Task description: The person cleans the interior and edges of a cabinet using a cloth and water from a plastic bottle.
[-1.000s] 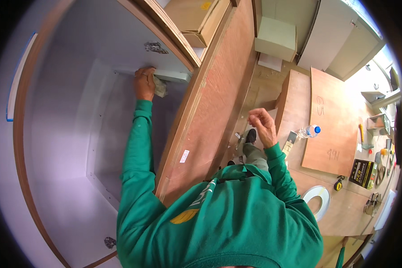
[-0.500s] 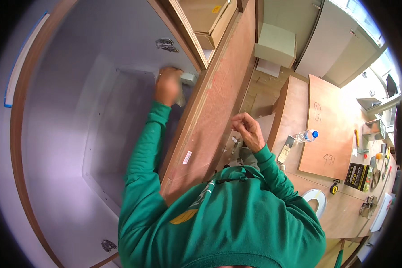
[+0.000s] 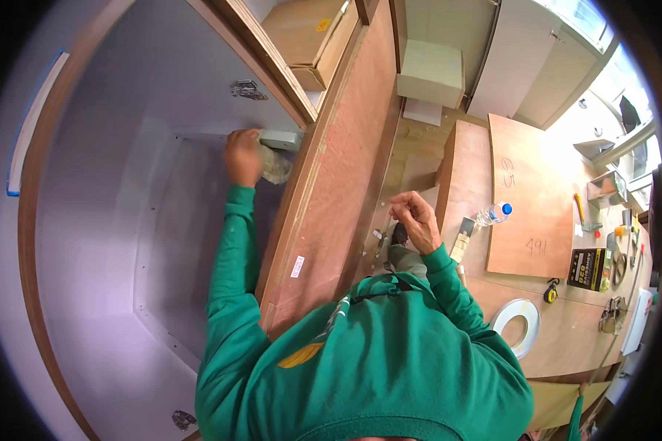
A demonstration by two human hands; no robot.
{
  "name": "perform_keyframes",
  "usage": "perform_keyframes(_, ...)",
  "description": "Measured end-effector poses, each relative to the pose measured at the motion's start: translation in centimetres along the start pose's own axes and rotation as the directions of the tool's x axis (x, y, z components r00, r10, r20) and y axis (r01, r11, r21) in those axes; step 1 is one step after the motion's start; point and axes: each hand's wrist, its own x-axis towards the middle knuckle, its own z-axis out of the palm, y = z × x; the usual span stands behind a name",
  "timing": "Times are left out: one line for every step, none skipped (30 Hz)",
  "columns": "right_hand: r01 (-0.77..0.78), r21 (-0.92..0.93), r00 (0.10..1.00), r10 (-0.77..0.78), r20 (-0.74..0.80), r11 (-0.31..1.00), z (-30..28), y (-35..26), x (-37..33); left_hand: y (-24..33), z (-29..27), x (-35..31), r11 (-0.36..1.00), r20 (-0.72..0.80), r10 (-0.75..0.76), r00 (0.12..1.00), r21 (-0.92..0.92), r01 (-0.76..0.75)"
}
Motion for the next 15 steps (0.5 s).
perform_keyframes(0.009, -0.016, 1.0, -0.008, 0.01, 1.0, 0.1, -0.2, 0.2, 0.7, -0.5, 0.0, 0.992, -0.002, -0.07, 0.998, -0.105, 0.069)
perform_keyframes(0.011, -0.032, 1.0, -0.01, 0.016, 0.999, 0.2, -0.3, 0.4, 2.1, -0.9, -0.2, 0.967, 0.011, -0.14, 0.99, -0.213, 0.139)
perform_keyframes(0.013, -0.048, 1.0, -0.012, 0.023, 0.999, 0.4, -0.5, 0.6, 3.4, -1.3, -0.3, 0.926, 0.032, -0.208, 0.978, -0.315, 0.208)
perform_keyframes(0.039, -0.077, 0.999, -0.038, 0.01, 0.996, 1.1, -1.3, 0.9, 5.1, -2.4, 0.0, 0.89, 0.055, -0.242, 0.969, -0.386, 0.244)
perform_keyframes(0.061, -0.108, 0.998, -0.061, -0.001, 0.992, 2.2, -2.6, 1.3, 7.1, -3.6, 0.6, 0.845, 0.083, -0.276, 0.958, -0.455, 0.283)
perform_keyframes(0.084, -0.141, 0.996, -0.086, -0.006, 0.986, 3.2, -3.9, 1.8, 9.2, -4.7, 1.2, 0.793, 0.108, -0.312, 0.944, -0.518, 0.321)
perform_keyframes(0.155, -0.092, 0.988, -0.157, -0.012, 0.984, 4.1, -4.8, 2.3, 11.2, -5.6, 1.6, 0.753, 0.179, -0.274, 0.945, -0.572, 0.327)
perform_keyframes(0.229, -0.038, 0.973, -0.23, -0.017, 0.973, 5.1, -5.8, 2.9, 13.3, -6.3, 2.2, 0.713, 0.242, -0.229, 0.943, -0.618, 0.332)
perform_keyframes(0.302, 0.016, 0.953, -0.302, -0.027, 0.953, 5.9, -6.7, 3.4, 15.2, -6.7, 2.6, 0.669, 0.3, -0.178, 0.937, -0.661, 0.339)
perform_keyframes(0.304, 0.163, 0.952, -0.305, -0.02, 0.938, 6.8, -7.7, 3.8, 17.2, -7.1, 3.0, 0.664, 0.344, -0.088, 0.935, -0.68, 0.313)
perform_keyframes(0.296, 0.309, 0.951, -0.308, -0.011, 0.904, 7.6, -8.7, 4.0, 18.7, -7.3, 3.1, 0.657, 0.383, 0.001, 0.924, -0.697, 0.288)
perform_keyframes(0.253, 0.367, 0.957, -0.288, 0.043, 0.895, 7.7, -8.7, 4.1, 19.5, -7.1, 2.7, 0.649, 0.434, 0.065, 0.899, -0.702, 0.292)
perform_keyframes(0.205, 0.417, 0.96, -0.265, 0.089, 0.886, 7.6, -8.6, 4.3, 20.1, -6.5, 2.4, 0.635, 0.483, 0.139, 0.864, -0.713, 0.297)
perform_keyframes(0.132, 0.381, 0.961, -0.212, 0.176, 0.915, 6.5, -7.3, 4.1, 20.3, -6.1, 2.2, 0.619, 0.528, 0.213, 0.822, -0.724, 0.305)
perform_keyframes(0.061, 0.339, 0.954, -0.155, 0.256, 0.939, 5.7, -6.4, 4.1, 20.0, -5.9, 2.1, 0.603, 0.521, 0.187, 0.833, -0.73, 0.321)
